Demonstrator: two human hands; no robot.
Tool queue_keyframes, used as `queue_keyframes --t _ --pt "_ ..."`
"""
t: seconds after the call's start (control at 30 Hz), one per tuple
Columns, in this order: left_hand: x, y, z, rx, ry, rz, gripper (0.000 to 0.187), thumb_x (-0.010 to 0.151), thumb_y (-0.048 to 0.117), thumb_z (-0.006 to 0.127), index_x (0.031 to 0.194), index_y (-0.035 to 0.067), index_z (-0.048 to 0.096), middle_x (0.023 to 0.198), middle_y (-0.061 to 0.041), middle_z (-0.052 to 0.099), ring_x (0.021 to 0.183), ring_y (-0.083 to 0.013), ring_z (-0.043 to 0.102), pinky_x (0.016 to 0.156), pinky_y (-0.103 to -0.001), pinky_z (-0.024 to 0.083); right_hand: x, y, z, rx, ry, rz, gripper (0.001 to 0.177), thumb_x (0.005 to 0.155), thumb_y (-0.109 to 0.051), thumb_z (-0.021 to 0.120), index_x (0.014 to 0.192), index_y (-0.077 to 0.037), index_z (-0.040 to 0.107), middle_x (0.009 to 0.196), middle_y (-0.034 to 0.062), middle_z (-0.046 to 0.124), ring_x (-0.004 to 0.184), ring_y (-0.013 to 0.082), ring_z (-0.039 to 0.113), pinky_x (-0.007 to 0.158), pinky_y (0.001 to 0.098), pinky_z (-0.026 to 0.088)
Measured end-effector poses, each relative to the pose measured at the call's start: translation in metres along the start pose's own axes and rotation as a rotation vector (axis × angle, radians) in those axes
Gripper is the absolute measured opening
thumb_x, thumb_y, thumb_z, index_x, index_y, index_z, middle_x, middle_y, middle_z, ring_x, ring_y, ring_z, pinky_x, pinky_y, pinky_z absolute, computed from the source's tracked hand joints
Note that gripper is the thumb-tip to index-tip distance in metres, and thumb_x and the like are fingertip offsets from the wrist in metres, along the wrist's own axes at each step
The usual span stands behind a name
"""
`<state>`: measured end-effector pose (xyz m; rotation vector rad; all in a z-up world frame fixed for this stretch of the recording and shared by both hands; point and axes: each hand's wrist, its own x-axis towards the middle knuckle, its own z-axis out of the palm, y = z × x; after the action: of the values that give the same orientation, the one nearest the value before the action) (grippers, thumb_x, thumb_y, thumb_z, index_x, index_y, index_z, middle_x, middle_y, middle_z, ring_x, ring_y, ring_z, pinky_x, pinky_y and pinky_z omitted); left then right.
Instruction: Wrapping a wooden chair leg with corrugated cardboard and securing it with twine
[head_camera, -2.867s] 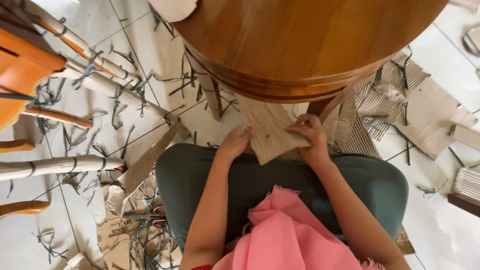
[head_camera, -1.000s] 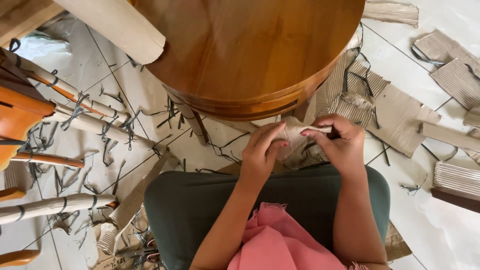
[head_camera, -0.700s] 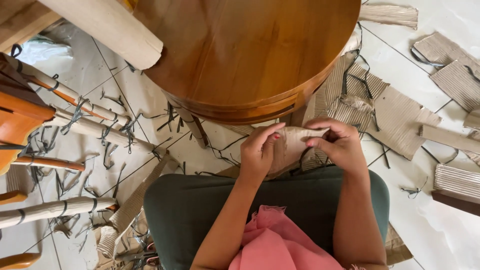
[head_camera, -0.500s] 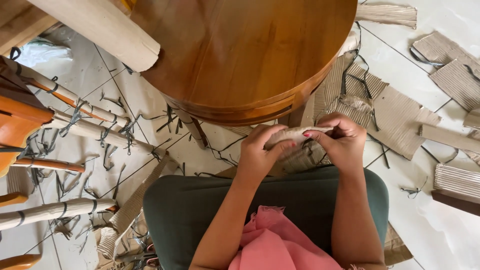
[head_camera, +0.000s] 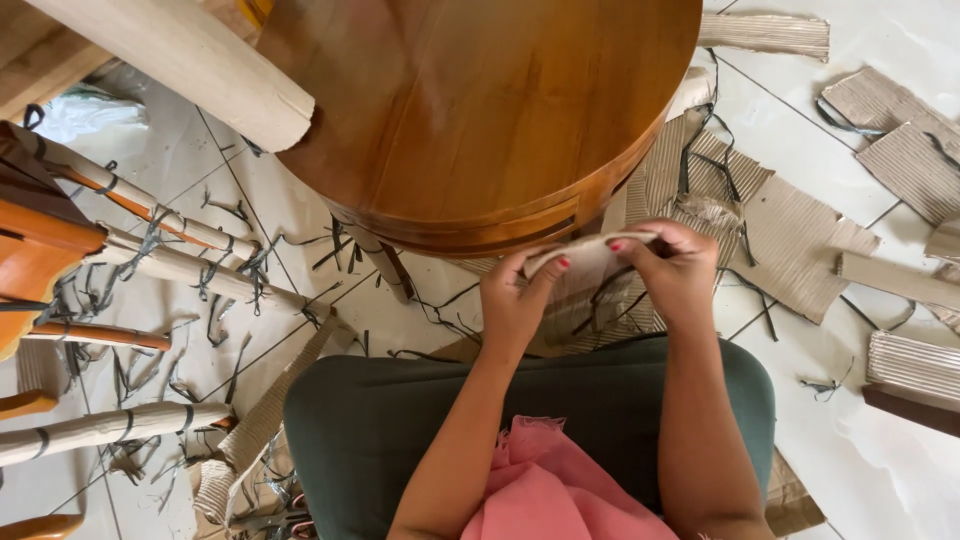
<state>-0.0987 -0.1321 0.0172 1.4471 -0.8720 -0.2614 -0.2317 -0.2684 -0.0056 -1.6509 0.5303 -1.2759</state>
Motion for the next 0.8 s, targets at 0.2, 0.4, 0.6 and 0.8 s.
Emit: queue_keyframes --t 0.2,0.4,0.6,0.8 --pt "0.006 -0.052 0.014 -0.184 0.094 -0.003 0.037 0.092 0.012 0.078 0.128 0.008 0.070 0.116 -0.010 0.075 0.114 -0.0310 0.068 0.098 -0.052 0.055 0.014 -0.002 0.009 0.042 0.037 0.052 0.013 0.088 -0.002 0.085 0.096 -0.004 0.076 0.074 0.0032 0.067 0.062 0.0020 0.044 0.057 0.0176 0.039" --pt "0.012 -0.058 0.019 -0.127 0.130 -0.006 0.031 0.096 0.008 0.073 0.127 0.007 0.069 0.110 -0.008 0.073 0.109 -0.0267 0.068 0.100 -0.054 0.053 0.018 0.012 0.032 0.330 0.137 0.079 0.040 0.090 0.000 0.083 0.115 -0.007 0.051 0.092 -0.0057 0.048 0.070 0.0013 0.053 0.062 0.0126 0.046" --pt "0.032 -0.023 0.023 -0.121 0.031 -0.318 0.060 0.093 0.027 0.078 0.143 0.004 0.054 0.131 -0.013 0.063 0.123 -0.0326 0.060 0.113 -0.059 0.043 -0.004 0.016 0.059 -0.092 0.416 -0.166 0.016 0.097 -0.005 0.081 0.108 0.003 0.073 0.095 0.0094 0.065 0.055 0.0068 0.052 0.049 0.0230 0.041" --pt "0.035 -0.044 0.024 -0.176 -0.088 -0.409 0.063 0.095 0.028 0.075 0.148 0.007 0.050 0.140 -0.012 0.057 0.133 -0.0339 0.053 0.116 -0.059 0.040 -0.024 0.055 0.058 -0.244 0.241 -0.306 0.051 0.095 -0.018 0.082 0.137 0.005 0.064 0.120 0.0255 0.069 0.073 0.0260 0.067 0.055 0.0347 0.048"
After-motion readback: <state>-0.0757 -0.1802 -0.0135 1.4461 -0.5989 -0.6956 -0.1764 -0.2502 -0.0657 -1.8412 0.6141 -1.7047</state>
